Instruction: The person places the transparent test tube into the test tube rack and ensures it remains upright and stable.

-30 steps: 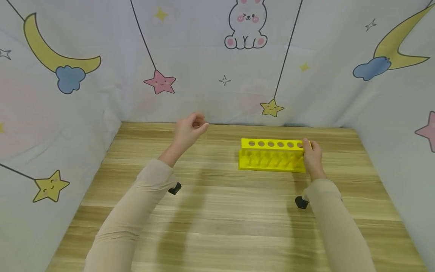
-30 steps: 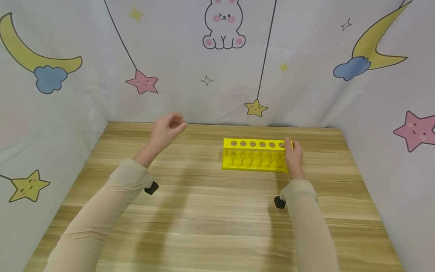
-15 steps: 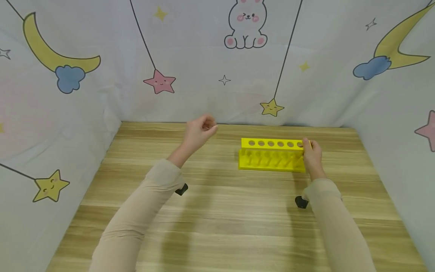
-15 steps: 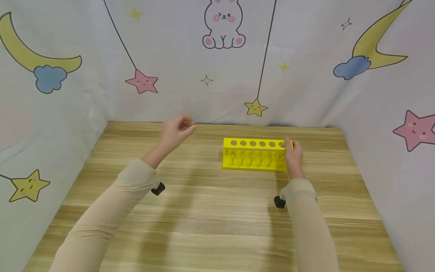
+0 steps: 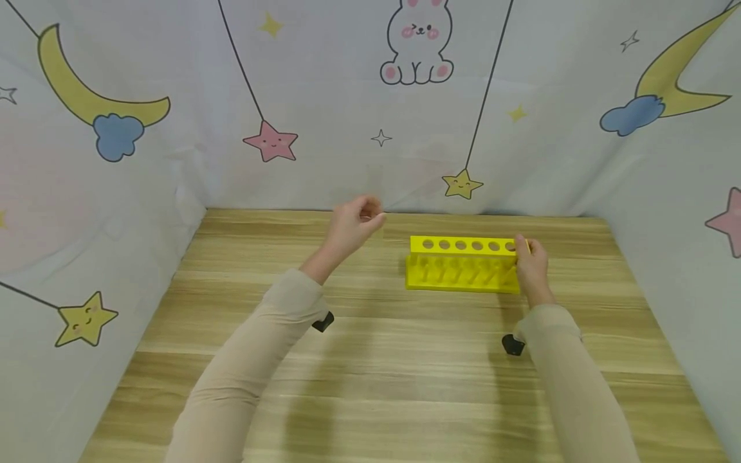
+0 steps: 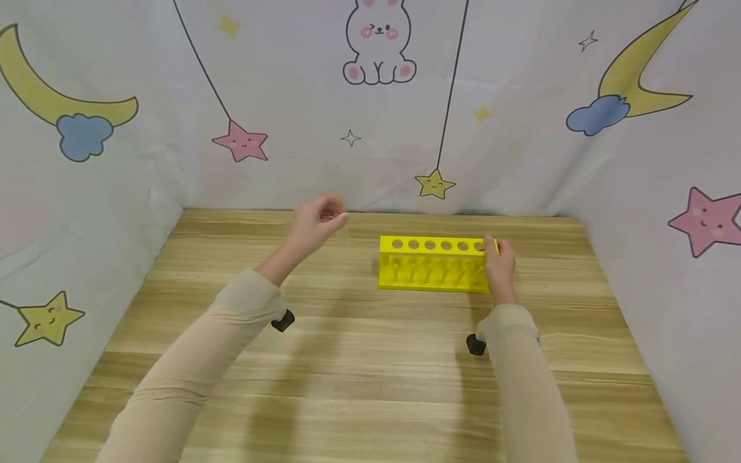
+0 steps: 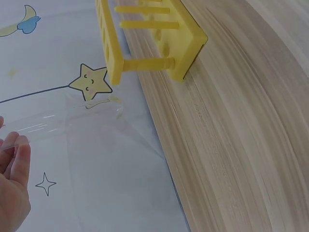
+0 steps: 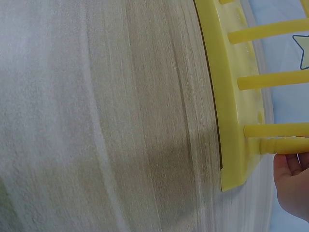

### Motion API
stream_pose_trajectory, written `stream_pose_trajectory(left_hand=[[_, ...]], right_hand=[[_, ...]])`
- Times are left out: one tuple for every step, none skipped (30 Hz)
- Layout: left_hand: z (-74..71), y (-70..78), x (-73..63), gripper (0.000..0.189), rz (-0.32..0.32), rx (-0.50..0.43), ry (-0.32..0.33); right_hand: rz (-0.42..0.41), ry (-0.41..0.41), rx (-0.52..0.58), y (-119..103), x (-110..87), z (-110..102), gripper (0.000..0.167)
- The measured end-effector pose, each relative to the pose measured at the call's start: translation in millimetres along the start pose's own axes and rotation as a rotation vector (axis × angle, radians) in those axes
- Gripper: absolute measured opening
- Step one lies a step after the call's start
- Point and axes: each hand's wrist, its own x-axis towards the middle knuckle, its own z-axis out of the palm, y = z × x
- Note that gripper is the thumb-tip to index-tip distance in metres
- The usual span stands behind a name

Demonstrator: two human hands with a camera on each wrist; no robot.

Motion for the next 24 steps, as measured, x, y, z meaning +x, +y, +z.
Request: stream_pose_trajectory(left_hand=[[1.6,0.6,0.6,0.022,-0.001,0.001,-0.001],[3.1,1.3,1.3,0.022,-0.002,0.0,-0.003],[4.7,1.8,2.1,0.022,-0.001,0.0,-0.005],[6.2,2.3,2.8,0.021,-0.001,0.0,-0.006],[7.5,2.9,3.4,0.021,-0.001,0.0,-0.007],[8.8,3.7,4.0,0.021,0.0,-0.001,-0.007],[10.0,4.4,4.5,0.02,0.003,-0.001,-0.009],[11.0,5.5,4.8,0.02,0.005,-0.001,-0.009],[12.1,6.2,5.2,0.019,0.007,-0.002,-0.009],[13.1,6.8,5.5,0.019,0.007,-0.002,-0.01],[14.3,7.2,5.9,0.018,0.008,-0.003,-0.012],[15.3,7.7,6.1,0.018,0.008,-0.003,-0.013],[16.3,8.0,6.4,0.017,0.008,-0.003,-0.014],[17.4,8.0,6.7,0.017,0.008,-0.004,-0.015],[18.6,7.8,7.2,0.017,0.009,-0.004,-0.017],[19.6,8.0,7.5,0.016,0.01,-0.004,-0.018],[20.6,8.2,7.9,0.016,0.012,-0.005,-0.02],[21.4,8.6,8.2,0.017,0.015,-0.003,-0.02],[22.3,9.1,8.6,0.017,0.018,-0.001,-0.021],[23.2,9.6,9.0,0.017,0.021,0.0,-0.022],[24.1,10.2,9.4,0.017,0.023,0.001,-0.023],[24.9,11.0,9.8,0.018,0.024,0.002,-0.025],[25.7,11.7,10.3,0.018,0.024,0.005,-0.026],[26.6,12.4,10.8,0.018,0.023,0.005,-0.028]], right_hand=[[0.002,-0.001,0.001,0.2,0.3,0.0,0.037],[0.004,-0.004,0.003,0.2,0.2,0.0,0.036],[0.005,-0.005,0.005,0.3,0.3,0.0,0.035],[0.006,-0.007,0.007,0.4,0.4,-0.1,0.034],[0.006,-0.008,0.01,0.7,0.7,-0.1,0.033],[0.006,-0.008,0.014,1.0,1.0,-0.1,0.033],[0.002,-0.008,0.017,1.2,1.0,-0.2,0.032],[-0.002,-0.007,0.02,1.4,1.0,-0.1,0.032],[-0.004,-0.007,0.023,1.8,1.3,-0.2,0.032],[-0.008,-0.004,0.022,2.1,1.6,-0.2,0.032],[-0.01,-0.003,0.022,2.2,1.6,-0.1,0.033],[-0.011,-0.001,0.022,2.4,1.7,-0.1,0.033],[-0.011,-0.002,0.021,2.3,1.6,0.0,0.034],[-0.011,-0.003,0.02,2.4,1.8,0.1,0.035],[-0.011,-0.004,0.018,2.5,1.9,0.2,0.037],[-0.012,-0.003,0.012,2.5,1.9,0.2,0.038],[-0.013,-0.006,0.009,2.4,1.8,0.2,0.04],[-0.014,-0.006,0.005,2.4,1.6,0.2,0.042],[-0.017,-0.008,0.001,2.2,1.4,0.2,0.044],[-0.016,-0.01,-0.001,2.2,1.5,0.1,0.046],[-0.016,-0.013,-0.005,2.3,1.6,0.0,0.047],[-0.016,-0.013,-0.008,2.2,1.5,-0.2,0.047],[-0.015,-0.014,-0.009,2.2,1.6,-0.2,0.047],[-0.015,-0.015,-0.009,2.2,1.6,-0.3,0.047]])
